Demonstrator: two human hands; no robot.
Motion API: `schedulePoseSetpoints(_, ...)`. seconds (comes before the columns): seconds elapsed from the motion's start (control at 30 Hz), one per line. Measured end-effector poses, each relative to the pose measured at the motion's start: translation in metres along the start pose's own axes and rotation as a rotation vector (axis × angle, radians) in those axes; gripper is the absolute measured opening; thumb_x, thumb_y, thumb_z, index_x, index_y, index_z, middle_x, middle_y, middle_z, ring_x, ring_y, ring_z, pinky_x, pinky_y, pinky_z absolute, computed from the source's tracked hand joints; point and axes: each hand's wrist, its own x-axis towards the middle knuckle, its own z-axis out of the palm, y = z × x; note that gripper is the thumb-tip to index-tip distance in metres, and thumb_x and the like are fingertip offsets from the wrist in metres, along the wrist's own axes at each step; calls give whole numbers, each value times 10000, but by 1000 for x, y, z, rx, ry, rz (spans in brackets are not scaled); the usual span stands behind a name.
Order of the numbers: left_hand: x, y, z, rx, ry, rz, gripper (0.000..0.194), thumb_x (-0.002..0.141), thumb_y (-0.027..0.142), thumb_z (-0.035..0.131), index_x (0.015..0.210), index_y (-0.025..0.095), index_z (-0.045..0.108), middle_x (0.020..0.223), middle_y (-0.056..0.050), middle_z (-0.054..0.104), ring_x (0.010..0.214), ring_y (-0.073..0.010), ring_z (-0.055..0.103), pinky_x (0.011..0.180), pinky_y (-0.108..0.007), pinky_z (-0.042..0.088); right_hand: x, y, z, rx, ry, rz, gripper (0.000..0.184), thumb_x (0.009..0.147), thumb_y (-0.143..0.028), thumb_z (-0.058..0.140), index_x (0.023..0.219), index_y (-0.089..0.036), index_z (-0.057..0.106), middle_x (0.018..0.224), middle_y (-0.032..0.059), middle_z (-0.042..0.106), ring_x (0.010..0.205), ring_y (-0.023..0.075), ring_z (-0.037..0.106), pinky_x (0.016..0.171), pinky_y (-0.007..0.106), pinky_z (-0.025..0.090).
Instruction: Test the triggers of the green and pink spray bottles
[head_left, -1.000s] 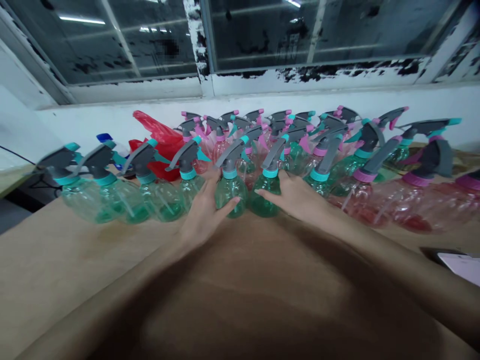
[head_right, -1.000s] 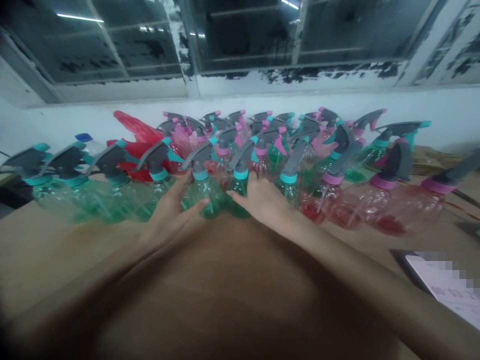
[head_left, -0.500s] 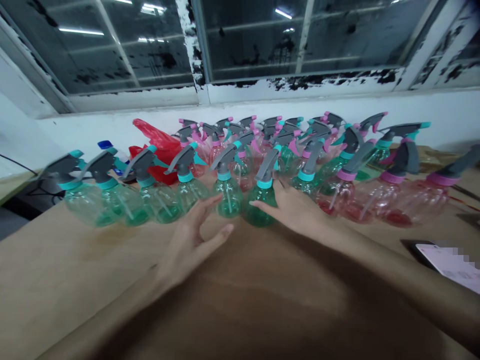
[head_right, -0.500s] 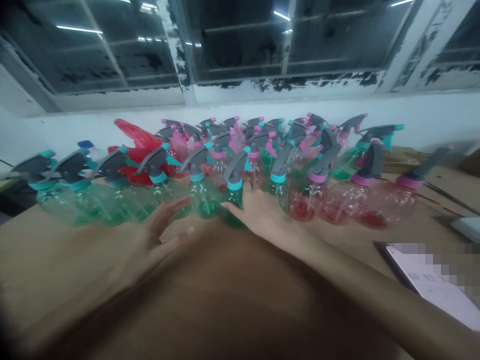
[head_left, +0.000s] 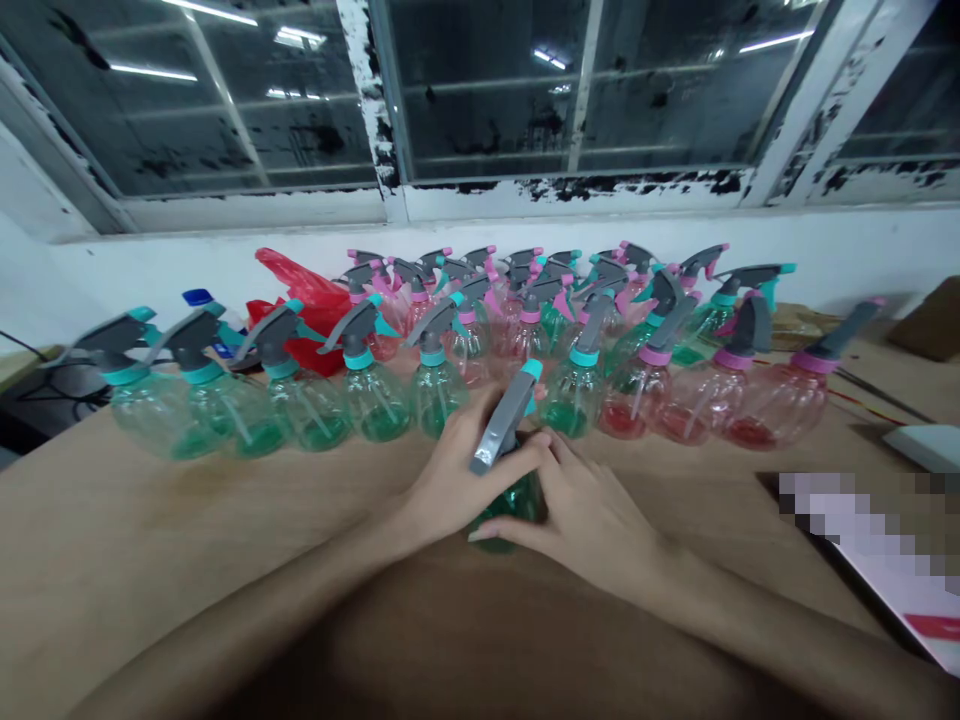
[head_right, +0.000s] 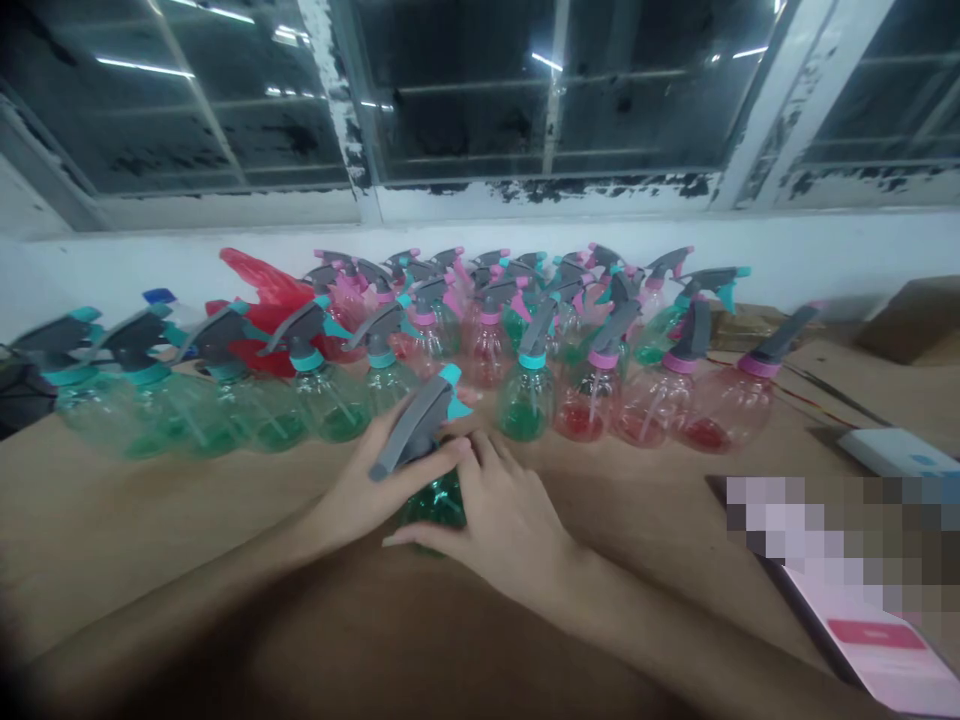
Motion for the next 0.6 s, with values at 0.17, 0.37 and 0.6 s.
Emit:
schedulePoseSetpoints(0.17, 3, -2, 5, 48, 92, 21, 159, 727, 163, 525, 880, 206, 523, 711, -5, 585, 757, -207, 598, 670, -350, 518, -9, 10, 11, 125, -12, -4, 689, 736, -635, 530, 1184, -116, 467, 1097, 169, 592, 1042, 302, 553, 824, 446, 493)
schedulePoseSetpoints(0.37, 11, -6, -4, 102, 80, 41, 288, 671, 141, 482, 931, 237, 561, 671, 23, 536, 634, -174, 550, 623, -335, 502, -26, 42, 23, 89, -142, -11, 675, 807, -546, 507, 1329, -147, 354, 1284, 168, 519, 1204, 294, 464, 973, 496, 407)
schedulePoseSetpoints(0.6, 11, -22, -20, 63, 69, 80, 197, 684, 177, 487, 859, 239, 554, 756, -1, 590, 652, -175, 555, 645, -329, 499, -34, 62, 31, 114, -179, 3, 524, 863, -453, 483, 1323, -216, 401, 1338, 97, 494, 1256, 238, 416, 1033, 471, 362)
